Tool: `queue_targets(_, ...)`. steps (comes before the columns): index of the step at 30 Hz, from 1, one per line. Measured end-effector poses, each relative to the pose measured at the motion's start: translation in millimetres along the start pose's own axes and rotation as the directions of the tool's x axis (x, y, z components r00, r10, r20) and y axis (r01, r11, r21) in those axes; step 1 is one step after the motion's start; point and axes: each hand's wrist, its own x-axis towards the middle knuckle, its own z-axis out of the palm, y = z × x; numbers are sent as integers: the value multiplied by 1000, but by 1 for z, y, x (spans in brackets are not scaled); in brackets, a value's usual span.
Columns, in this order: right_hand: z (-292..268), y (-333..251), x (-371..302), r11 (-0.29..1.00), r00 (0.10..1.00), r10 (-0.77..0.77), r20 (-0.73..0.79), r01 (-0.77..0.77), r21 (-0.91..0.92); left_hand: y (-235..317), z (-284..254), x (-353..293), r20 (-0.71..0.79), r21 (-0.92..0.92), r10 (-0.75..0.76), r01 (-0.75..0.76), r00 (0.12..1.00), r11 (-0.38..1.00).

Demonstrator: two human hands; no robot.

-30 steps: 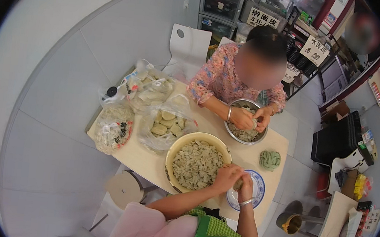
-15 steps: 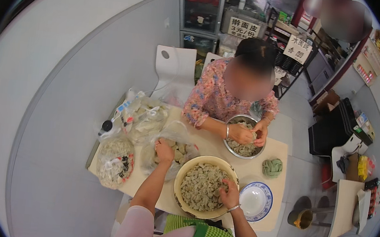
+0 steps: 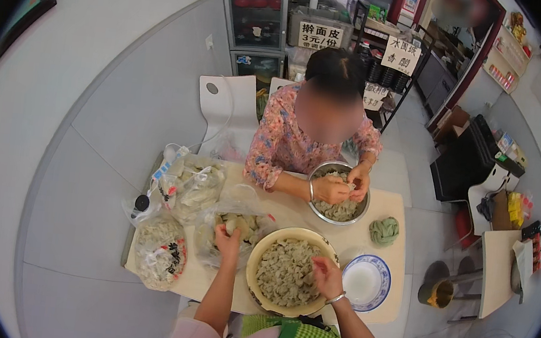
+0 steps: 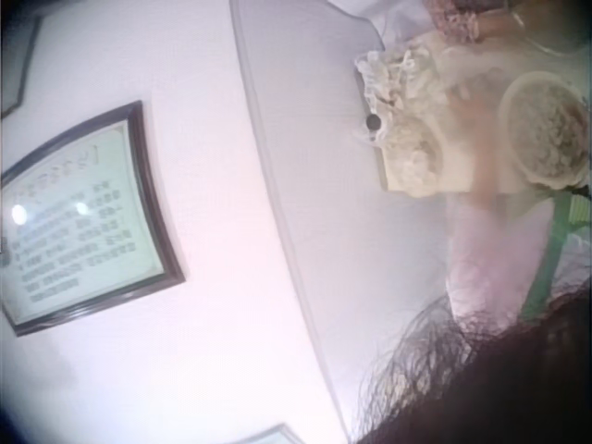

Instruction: The person is making dumplings by hand. They take a portion of filling from a bowl, place it onto a wrapper, and fold the wrapper to seal the dumpling. The finished dumplings are placed into a larger bowl.

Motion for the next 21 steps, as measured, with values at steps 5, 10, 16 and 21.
queue_targets(5,15,-27,12,886,992,25,125,-80,456,78,20,-95,330,-253,-13,102,944,962)
queue_targets(10,-4,-39,1,944,990,119,78,-137,299,85,61,-150,625,-90,49,9,779,996)
queue_targets(16,-64,-8,-29,917,996,55,-69,-23,399,81,108,-177,807,122,-112,22,580,992)
queue_targets(21,-102,25,-50,920,958,149,-246,-42,391,93,145,-206,858,293,-352,206,375,934)
